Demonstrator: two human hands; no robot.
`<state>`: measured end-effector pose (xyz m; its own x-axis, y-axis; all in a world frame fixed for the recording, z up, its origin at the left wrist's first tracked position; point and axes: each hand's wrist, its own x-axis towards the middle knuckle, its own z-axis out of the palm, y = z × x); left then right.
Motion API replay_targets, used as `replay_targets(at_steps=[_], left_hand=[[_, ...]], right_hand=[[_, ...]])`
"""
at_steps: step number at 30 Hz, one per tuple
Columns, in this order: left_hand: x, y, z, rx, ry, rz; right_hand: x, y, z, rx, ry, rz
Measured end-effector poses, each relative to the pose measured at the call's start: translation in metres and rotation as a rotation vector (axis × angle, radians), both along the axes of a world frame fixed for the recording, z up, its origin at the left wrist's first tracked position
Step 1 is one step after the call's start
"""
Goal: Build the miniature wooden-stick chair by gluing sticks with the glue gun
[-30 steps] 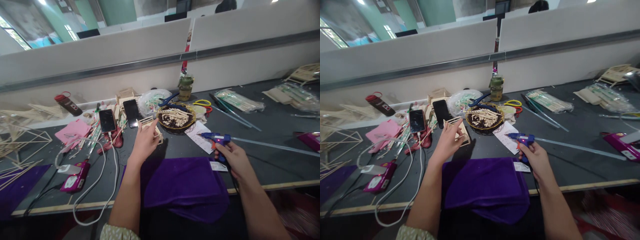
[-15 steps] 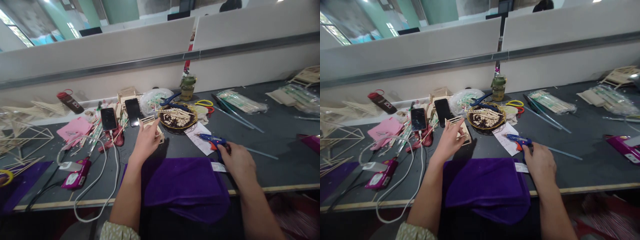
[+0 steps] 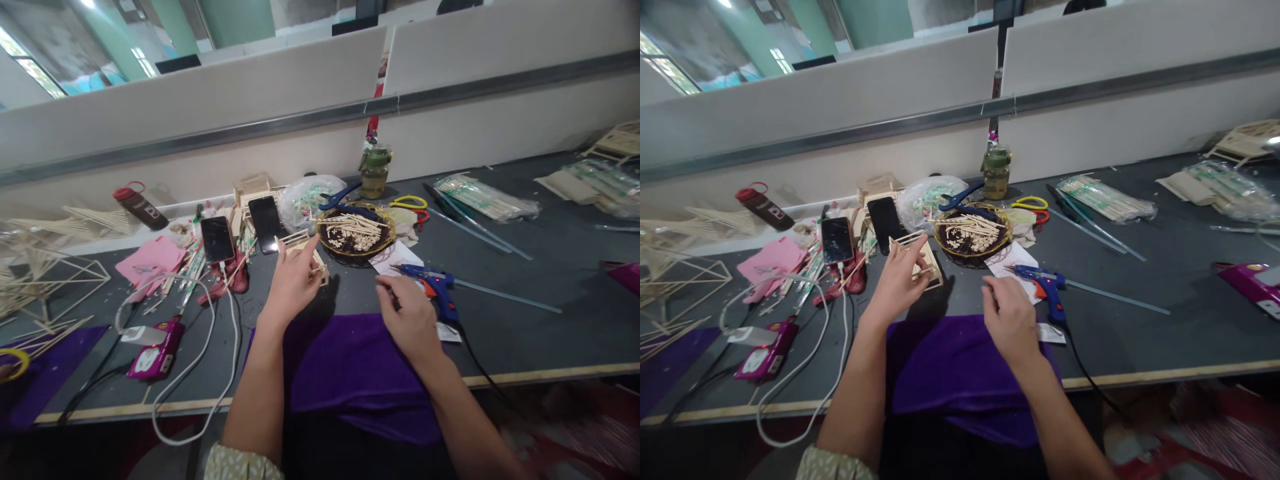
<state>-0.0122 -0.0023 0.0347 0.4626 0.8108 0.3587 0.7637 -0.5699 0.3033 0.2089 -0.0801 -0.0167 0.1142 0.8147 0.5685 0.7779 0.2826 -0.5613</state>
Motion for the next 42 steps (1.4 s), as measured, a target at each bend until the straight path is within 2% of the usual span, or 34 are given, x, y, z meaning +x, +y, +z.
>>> replay_targets(at_steps=[6,12,42], left_hand=[[0.001,0.002,-0.002,0.011,0.006,0.005],[0.003,0.002,-0.002,0.010,-0.008,0.007],[0.002,0.004,-0.004,0.002,-0.046,0.004]], right_hand=[[-0.022,0.006,-0.011,-0.055,0.051,0.127],[-0.019,0.006,-0.020,-0.073,0.081,0.127],[-0.019,0.005,-0.025,-0.101,0.088,0.138]])
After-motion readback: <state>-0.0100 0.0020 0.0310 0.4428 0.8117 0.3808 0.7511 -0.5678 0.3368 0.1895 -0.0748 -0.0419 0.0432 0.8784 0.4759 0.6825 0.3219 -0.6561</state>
